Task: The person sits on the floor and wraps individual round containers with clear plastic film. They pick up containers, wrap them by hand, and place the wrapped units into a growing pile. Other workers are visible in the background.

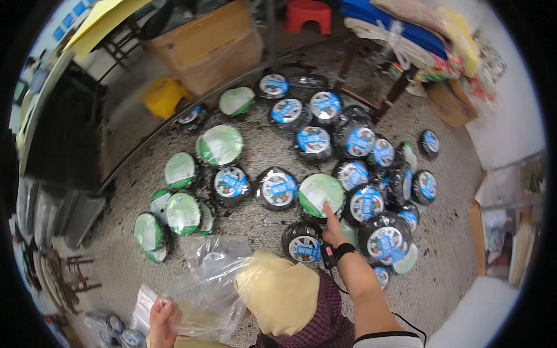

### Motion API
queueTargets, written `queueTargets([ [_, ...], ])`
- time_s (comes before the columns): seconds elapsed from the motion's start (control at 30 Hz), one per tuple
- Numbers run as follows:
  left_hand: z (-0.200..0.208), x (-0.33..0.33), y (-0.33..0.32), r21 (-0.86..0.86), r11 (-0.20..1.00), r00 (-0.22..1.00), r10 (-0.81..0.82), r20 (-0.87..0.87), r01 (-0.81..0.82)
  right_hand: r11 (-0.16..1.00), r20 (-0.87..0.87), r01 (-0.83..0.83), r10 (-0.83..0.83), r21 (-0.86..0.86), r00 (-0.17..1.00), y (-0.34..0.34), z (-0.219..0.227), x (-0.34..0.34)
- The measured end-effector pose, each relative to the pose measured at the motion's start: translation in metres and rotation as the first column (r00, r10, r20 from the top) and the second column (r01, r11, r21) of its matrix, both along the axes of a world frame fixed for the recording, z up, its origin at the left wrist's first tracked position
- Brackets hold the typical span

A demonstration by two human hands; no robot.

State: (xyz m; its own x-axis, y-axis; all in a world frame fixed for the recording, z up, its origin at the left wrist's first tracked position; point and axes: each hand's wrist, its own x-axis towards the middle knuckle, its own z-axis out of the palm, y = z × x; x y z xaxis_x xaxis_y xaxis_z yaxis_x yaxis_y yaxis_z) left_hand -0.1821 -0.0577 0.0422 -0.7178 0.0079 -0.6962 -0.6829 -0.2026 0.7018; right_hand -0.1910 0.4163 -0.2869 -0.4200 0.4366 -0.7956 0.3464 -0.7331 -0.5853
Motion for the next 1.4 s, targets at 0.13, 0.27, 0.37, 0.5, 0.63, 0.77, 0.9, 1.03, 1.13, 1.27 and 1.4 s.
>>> queueTargets([
  [0.13,0.015,0.02,0.02,-0.129,0.987,0.992,-0.108,-0.068,0.098,0.998,-0.005,-0.012,0.012,-0.06,1.0,0.005,-0.042,-0.013],
  [0.27,0.052,0.028,0.026,-0.063,0.984,0.983,-0.162,0.081,0.167,0.992,-0.071,-0.104,0.098,-0.078,0.993,0.006,-0.005,-0.019],
  [0.37,0.061,0.019,0.036,0.103,0.985,0.986,-0.148,0.079,0.139,0.972,-0.222,-0.138,0.179,0.188,0.958,0.014,0.019,-0.016],
  [0.5,0.068,0.005,0.04,0.464,0.874,0.984,-0.176,0.021,0.147,0.427,-0.019,-0.196,0.45,0.883,0.893,0.022,0.192,-0.022],
  [0.63,0.069,-0.007,0.037,0.553,0.818,0.983,-0.182,-0.017,0.161,0.317,-0.215,-0.063,0.764,0.946,0.608,-0.03,0.357,-0.026],
  [0.77,0.072,-0.029,0.026,0.257,0.965,0.984,-0.01,-0.179,0.057,-0.238,0.099,0.536,0.956,0.81,0.275,-0.16,0.368,-0.012],
  [0.9,0.038,0.002,0.01,-0.113,0.862,0.799,-0.501,-0.331,0.494,-0.9,0.892,0.112,0.39,0.422,-0.229,-0.268,0.326,0.032],
  [1.03,0.032,0.059,0.136,0.156,0.75,0.705,-0.5,-0.503,0.643,-0.962,0.95,-0.029,0.273,0.272,-0.153,-0.26,0.21,-0.006],
  [1.13,0.07,0.092,0.145,0.278,0.489,0.546,-0.581,-0.603,0.827,-0.781,0.789,-0.185,0.527,0.596,0.316,-0.219,0.24,-0.052],
  [1.27,0.111,0.145,0.142,0.202,0.105,0.227,-0.348,-0.91,0.974,-0.811,0.915,-0.465,0.403,0.355,-0.003,-0.215,0.233,-0.048],
  [1.4,0.093,0.136,0.12,0.164,0.361,0.352,-0.554,-0.755,0.918,-0.731,0.548,-0.451,0.682,0.512,-0.485,-0.237,0.18,0.025],
])
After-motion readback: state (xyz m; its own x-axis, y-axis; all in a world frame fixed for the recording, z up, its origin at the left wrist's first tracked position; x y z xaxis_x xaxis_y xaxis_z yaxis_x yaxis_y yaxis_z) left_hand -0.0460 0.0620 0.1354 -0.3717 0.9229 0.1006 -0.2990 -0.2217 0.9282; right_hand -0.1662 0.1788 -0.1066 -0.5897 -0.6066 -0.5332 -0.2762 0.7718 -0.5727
